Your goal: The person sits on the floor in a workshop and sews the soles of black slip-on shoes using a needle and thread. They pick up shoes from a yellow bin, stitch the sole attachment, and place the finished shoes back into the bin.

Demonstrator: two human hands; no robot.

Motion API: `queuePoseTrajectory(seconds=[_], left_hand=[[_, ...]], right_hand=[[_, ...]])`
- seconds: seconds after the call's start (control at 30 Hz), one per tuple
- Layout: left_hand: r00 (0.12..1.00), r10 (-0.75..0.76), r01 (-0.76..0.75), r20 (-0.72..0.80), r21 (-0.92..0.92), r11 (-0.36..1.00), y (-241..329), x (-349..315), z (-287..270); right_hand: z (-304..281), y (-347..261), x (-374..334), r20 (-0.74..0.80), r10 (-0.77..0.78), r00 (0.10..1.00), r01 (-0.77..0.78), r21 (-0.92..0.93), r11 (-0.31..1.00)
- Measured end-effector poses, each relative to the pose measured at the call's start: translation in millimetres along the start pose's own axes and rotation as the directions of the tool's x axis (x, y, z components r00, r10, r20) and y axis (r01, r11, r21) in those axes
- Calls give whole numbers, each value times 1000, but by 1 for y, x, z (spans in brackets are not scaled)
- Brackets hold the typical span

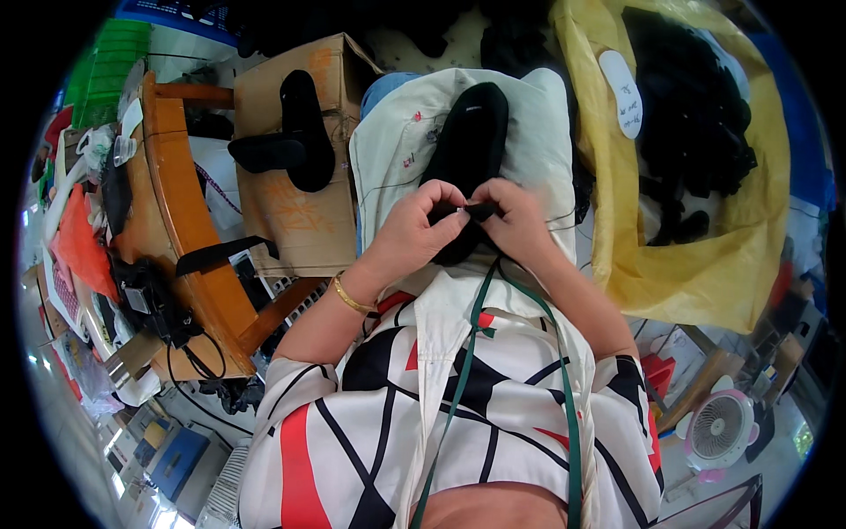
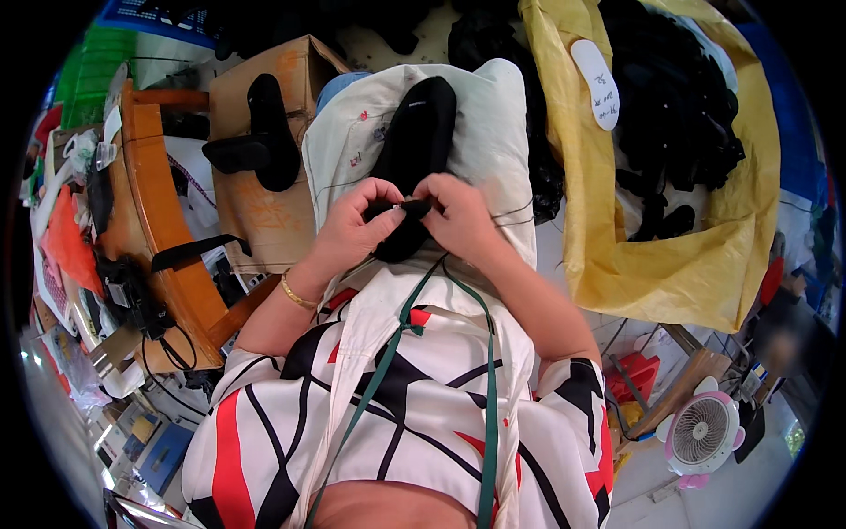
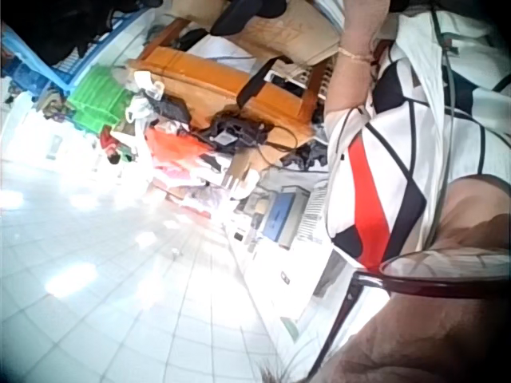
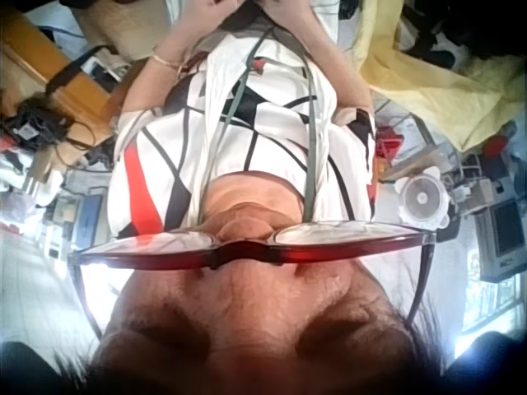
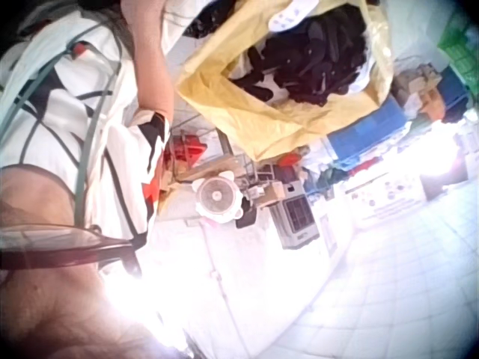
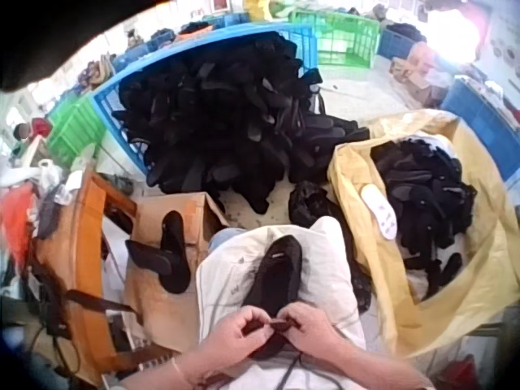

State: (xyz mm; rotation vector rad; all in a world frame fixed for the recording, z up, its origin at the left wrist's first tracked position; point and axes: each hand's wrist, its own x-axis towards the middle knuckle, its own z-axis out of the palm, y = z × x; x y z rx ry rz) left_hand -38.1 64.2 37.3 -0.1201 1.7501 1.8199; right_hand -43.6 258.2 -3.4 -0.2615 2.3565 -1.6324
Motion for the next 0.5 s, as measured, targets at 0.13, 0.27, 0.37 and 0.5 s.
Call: queuePoseTrajectory(seconds=[0.13, 0.27, 0.37, 0.5], left_hand=[[998, 57, -50, -40, 167, 985, -6, -1, -8], [995, 92, -83, -44, 180, 980, -16, -1, -5], [982, 185, -171, -40, 233, 957, -21, 0, -1], [979, 203, -191, -7, 307, 932, -21, -6, -3]], right_hand=[[-4, -7, -6, 75, 378, 923, -370, 447, 815], [-23, -41, -8, 6, -11, 1000, 11, 28, 1000], [-11, -36, -12, -40, -186, 982, 174, -208, 962], [-4, -33, -12, -18, -415, 910, 380, -367, 849]])
